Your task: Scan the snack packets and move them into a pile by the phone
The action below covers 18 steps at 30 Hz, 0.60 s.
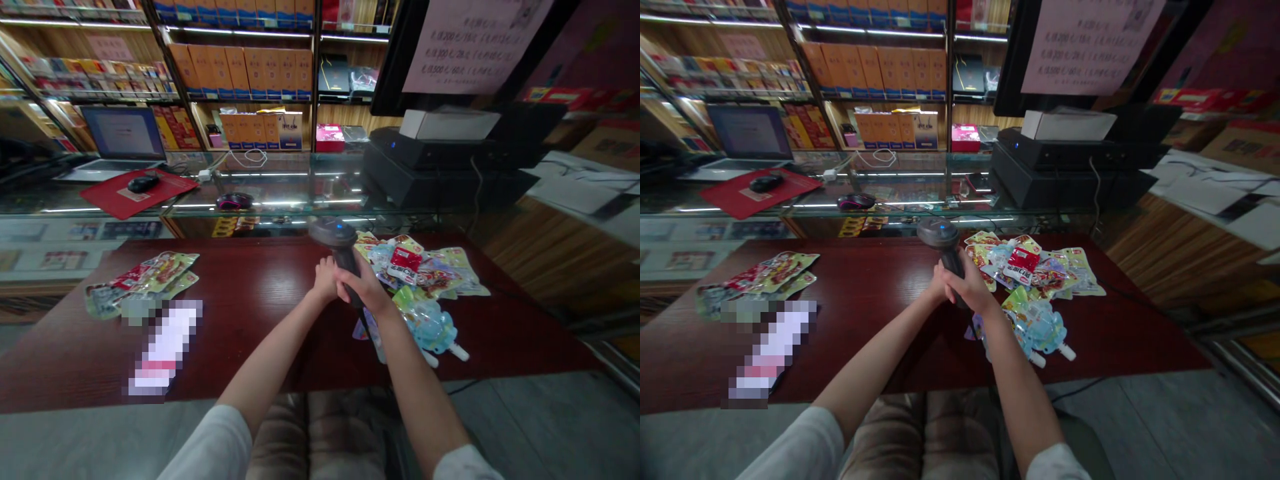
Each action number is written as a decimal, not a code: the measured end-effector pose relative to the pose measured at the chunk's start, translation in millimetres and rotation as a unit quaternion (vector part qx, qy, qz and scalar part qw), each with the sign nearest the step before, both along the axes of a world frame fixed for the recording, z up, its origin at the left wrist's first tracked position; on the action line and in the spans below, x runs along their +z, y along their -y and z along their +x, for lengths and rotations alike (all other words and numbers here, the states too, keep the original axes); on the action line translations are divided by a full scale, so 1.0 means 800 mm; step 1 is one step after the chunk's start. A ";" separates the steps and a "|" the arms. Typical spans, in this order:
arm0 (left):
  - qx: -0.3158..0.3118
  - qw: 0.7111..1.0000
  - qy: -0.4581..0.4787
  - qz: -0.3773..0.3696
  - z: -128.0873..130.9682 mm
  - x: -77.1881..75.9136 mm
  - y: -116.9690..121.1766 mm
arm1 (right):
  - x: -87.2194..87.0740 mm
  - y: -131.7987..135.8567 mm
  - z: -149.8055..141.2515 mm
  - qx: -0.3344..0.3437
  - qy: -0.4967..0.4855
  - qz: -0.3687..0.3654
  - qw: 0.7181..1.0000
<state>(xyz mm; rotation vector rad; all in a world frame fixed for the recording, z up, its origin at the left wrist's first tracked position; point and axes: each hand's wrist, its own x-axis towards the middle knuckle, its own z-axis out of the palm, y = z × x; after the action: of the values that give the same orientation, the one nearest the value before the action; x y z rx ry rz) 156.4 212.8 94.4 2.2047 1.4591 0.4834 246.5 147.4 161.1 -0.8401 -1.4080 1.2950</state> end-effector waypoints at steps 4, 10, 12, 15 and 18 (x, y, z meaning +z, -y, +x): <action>-0.002 0.998 -0.069 0.005 0.014 -0.006 -0.010 | -0.014 -0.001 0.018 -0.011 -0.027 -0.035 0.999; -0.004 0.999 -0.045 0.016 0.009 -0.017 -0.024 | -0.024 0.004 0.027 -0.048 -0.048 -0.065 0.996; 0.011 1.000 -0.013 0.008 0.007 -0.018 -0.024 | -0.025 0.007 0.031 -0.058 -0.055 -0.069 0.994; 0.044 0.998 0.048 0.007 0.004 -0.019 -0.025 | -0.029 0.012 0.037 -0.070 -0.075 -0.074 0.992; 0.071 0.990 0.124 0.010 0.001 -0.022 -0.027 | -0.033 0.016 0.041 -0.074 -0.094 -0.081 0.990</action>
<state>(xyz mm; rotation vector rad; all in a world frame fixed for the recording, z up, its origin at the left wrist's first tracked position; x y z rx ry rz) 157.3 234.2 77.1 1.9798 1.4857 0.7942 279.0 135.0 135.0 -0.8884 -1.0841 1.3496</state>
